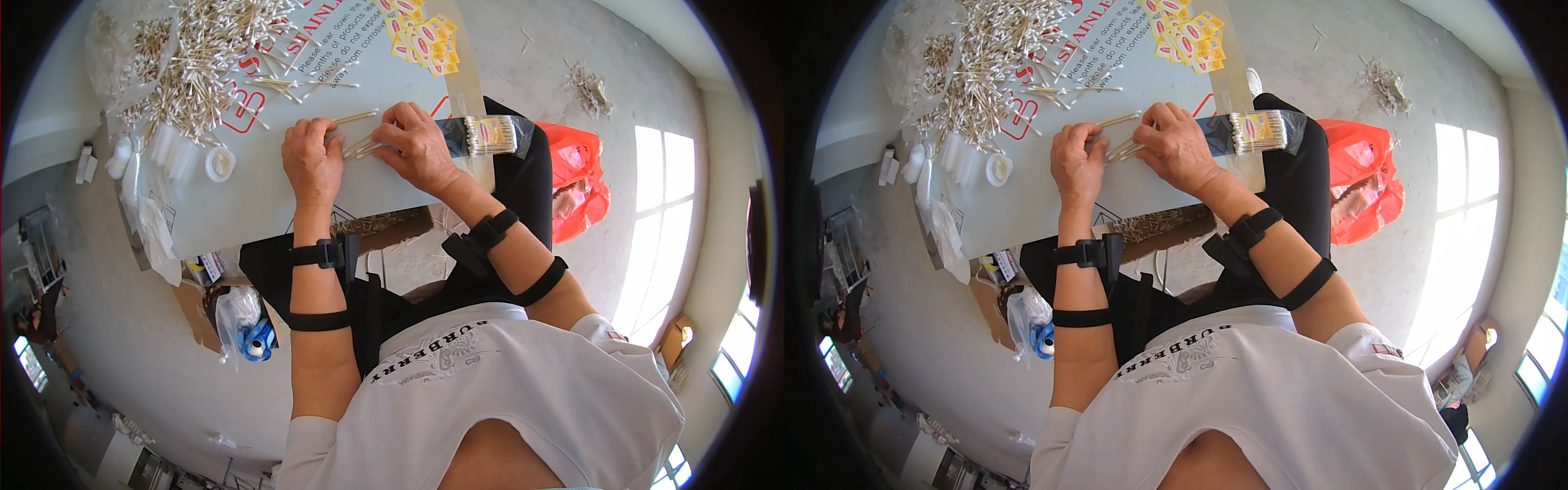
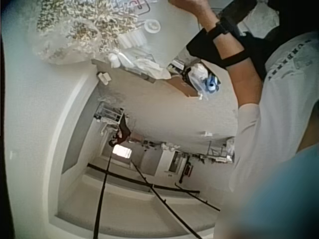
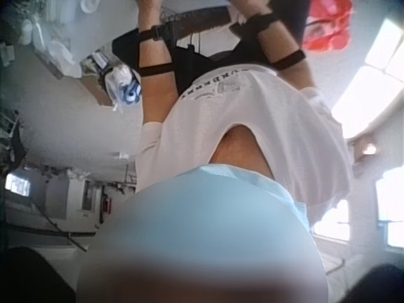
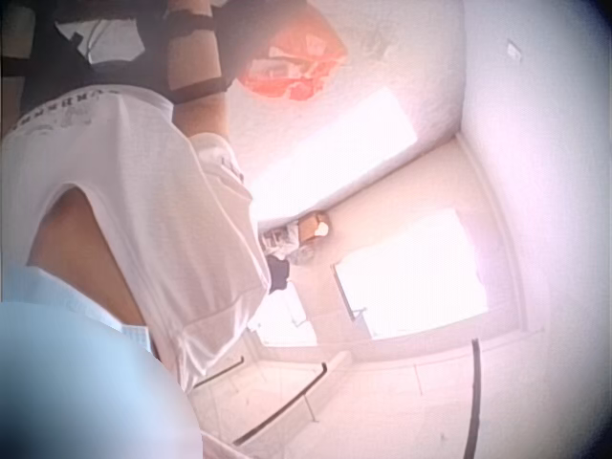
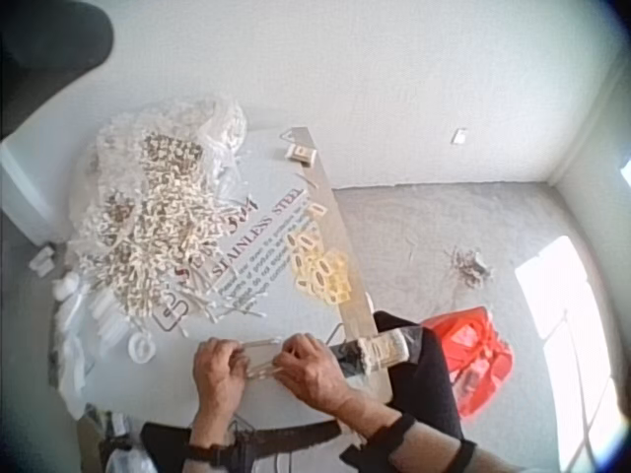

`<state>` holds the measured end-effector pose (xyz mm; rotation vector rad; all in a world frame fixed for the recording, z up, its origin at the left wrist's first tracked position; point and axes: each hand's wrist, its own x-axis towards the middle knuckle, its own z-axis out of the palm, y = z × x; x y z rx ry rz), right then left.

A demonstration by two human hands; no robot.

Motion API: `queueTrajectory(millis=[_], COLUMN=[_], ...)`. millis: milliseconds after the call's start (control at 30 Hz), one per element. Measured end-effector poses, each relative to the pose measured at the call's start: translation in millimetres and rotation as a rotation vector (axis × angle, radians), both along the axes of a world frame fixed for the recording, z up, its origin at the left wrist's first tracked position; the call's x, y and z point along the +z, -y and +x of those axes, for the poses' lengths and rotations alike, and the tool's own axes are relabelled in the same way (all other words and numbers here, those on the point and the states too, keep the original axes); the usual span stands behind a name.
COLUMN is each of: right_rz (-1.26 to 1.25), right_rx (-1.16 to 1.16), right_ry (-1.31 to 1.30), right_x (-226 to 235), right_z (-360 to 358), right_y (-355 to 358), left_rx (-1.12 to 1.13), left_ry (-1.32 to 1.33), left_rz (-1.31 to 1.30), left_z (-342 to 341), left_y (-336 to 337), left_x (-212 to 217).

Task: Bundling small sticks together and applying a label to the bundle.

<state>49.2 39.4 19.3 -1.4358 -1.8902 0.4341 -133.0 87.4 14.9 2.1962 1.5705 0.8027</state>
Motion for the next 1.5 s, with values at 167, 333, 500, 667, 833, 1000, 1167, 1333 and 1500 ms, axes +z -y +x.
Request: queueTrajectory(millis=[167, 333, 500, 667, 833, 1000, 1167, 1333, 1500], right_rz=[-0.021, -0.020, -0.007, -0.010, -0.011, 0.082, 0.002, 0.063, 0.010], right_rx=[0.039, 0.035, 0.000, -0.043, -0.214, -0.140, -0.058, -0.187, -0.151], right_ry=[0.036, -0.003, 0.027, -0.022, -0.114, 0.116, 0.110, -0.042, 0.061], right_x=[-1.8, -0.1, 3.4, -0.9, -5.6, -8.0, -12.3, -8.5, -10.9], right_z=[1.7, -1.7, -5.3, -5.8, -4.5, -12.7, -11.2, -15.3, -14.0], right_y=[1.4, 3.9, 0.1, -2.5, -45.5, -90.1, -90.2, -100.8, -120.6], left_rx=[-0.013, -0.016, -0.014, 0.003, 0.040, 0.032, 0.036, 0.042, 0.035], left_ry=[0.026, 0.028, 0.038, 0.061, 0.095, 0.018, 0.017, 0.012, 0.044], left_rz=[-0.018, -0.006, -0.014, -0.018, -0.046, -0.028, -0.006, -0.013, 0.008], left_z=[-1.2, -1.3, -0.8, 0.2, 3.4, 4.9, 3.6, 2.8, 5.4], left_y=[-0.6, -1.6, -1.3, -0.3, -3.6, -7.0, -4.6, -4.7, -5.2], left_x=[-3.2, -3.2, -2.0, -2.9, 0.3, -3.4, -3.3, -2.9, -4.3])
